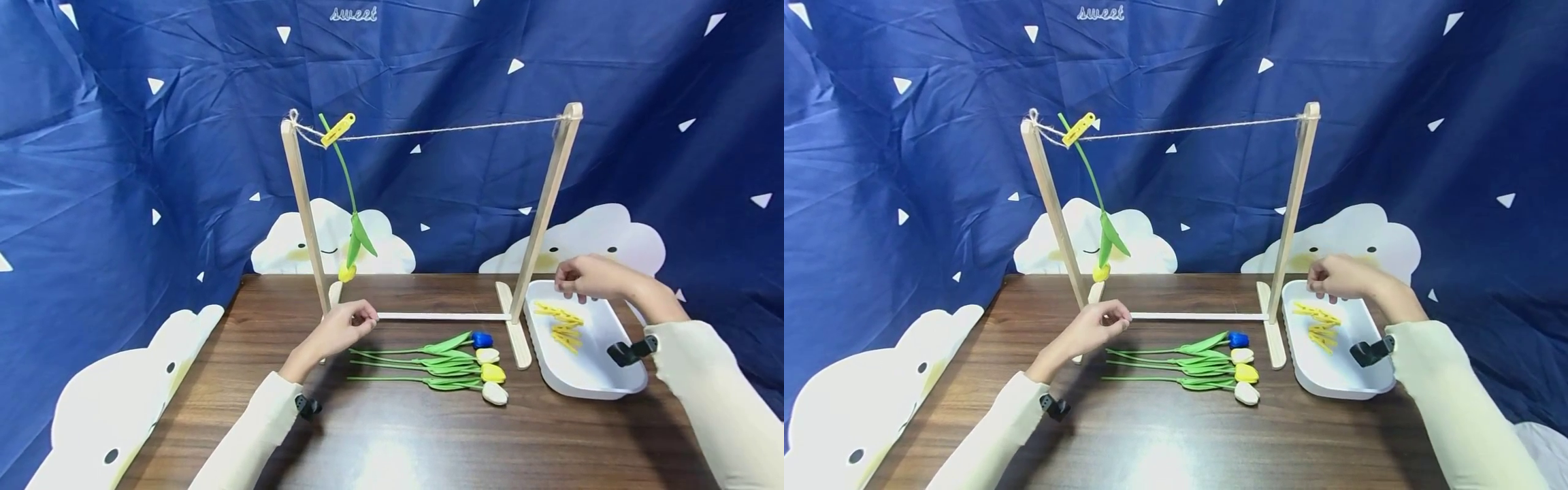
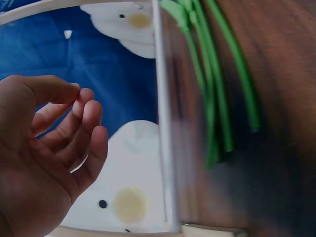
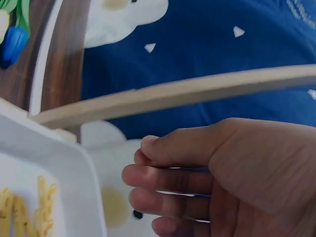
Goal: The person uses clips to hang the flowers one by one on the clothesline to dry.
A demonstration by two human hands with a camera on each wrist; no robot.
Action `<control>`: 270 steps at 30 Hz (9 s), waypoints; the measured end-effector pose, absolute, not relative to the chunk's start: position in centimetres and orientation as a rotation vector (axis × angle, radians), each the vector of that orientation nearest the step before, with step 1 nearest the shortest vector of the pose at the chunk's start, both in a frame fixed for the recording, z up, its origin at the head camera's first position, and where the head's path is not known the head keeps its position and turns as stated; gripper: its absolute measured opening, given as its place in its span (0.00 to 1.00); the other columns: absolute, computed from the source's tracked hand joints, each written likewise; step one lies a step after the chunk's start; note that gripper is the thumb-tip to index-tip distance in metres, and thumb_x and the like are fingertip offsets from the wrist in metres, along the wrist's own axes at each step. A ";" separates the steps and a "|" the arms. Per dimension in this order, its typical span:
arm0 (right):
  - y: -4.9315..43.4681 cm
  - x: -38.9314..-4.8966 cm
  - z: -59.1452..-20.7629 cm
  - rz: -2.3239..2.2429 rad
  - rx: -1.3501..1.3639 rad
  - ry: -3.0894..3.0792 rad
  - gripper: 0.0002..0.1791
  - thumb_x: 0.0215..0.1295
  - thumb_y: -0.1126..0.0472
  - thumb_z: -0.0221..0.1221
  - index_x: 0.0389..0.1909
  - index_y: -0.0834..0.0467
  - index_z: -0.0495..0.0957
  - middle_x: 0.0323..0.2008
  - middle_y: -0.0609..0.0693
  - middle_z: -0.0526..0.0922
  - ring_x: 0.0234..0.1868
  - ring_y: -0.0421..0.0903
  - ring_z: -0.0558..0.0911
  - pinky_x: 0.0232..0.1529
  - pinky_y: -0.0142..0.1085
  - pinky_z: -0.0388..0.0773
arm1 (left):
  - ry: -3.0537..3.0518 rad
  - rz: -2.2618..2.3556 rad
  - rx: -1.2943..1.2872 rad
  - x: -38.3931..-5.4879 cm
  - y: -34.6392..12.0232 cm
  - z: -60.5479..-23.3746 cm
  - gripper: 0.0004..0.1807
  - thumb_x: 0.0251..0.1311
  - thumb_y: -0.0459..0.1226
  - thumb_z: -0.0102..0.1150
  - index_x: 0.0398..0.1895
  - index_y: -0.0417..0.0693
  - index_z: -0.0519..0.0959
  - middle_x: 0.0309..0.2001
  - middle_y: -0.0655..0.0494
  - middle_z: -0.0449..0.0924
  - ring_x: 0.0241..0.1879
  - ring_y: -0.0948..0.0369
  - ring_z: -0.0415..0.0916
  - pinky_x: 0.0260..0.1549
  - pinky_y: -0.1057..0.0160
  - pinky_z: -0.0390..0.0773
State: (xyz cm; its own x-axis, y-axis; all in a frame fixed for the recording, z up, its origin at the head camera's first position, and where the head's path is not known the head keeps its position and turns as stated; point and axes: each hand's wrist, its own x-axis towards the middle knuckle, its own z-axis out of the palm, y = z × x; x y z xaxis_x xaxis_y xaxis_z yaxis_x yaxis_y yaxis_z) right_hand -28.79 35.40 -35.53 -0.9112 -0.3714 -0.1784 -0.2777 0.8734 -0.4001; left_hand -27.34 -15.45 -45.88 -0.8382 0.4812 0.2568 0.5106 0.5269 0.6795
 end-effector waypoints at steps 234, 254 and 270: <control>10.0 -28.5 -16.8 -1.941 -1.077 2.999 0.12 0.65 0.63 0.73 0.48 0.61 0.89 0.35 0.46 0.90 0.32 0.37 0.86 0.40 0.25 0.83 | -1.577 -2.036 -0.582 -32.8 -5.3 -26.5 0.14 0.79 0.33 0.56 0.59 0.32 0.79 0.40 0.48 0.85 0.31 0.66 0.88 0.39 0.64 0.86; 7.5 -31.5 -15.6 -2.232 -0.987 2.936 0.07 0.65 0.69 0.72 0.42 0.65 0.89 0.32 0.48 0.91 0.29 0.42 0.87 0.36 0.27 0.84 | -1.601 -1.993 -0.534 -32.7 -5.5 -26.4 0.13 0.79 0.34 0.56 0.58 0.35 0.81 0.39 0.55 0.85 0.30 0.66 0.87 0.38 0.67 0.84; 6.4 -32.4 -16.4 -2.575 -0.921 2.514 0.05 0.59 0.79 0.71 0.35 0.71 0.88 0.26 0.47 0.90 0.26 0.41 0.91 0.35 0.33 0.89 | -1.597 -1.973 -0.467 -32.5 -5.1 -26.1 0.13 0.80 0.35 0.55 0.59 0.37 0.80 0.40 0.52 0.84 0.31 0.66 0.86 0.39 0.65 0.83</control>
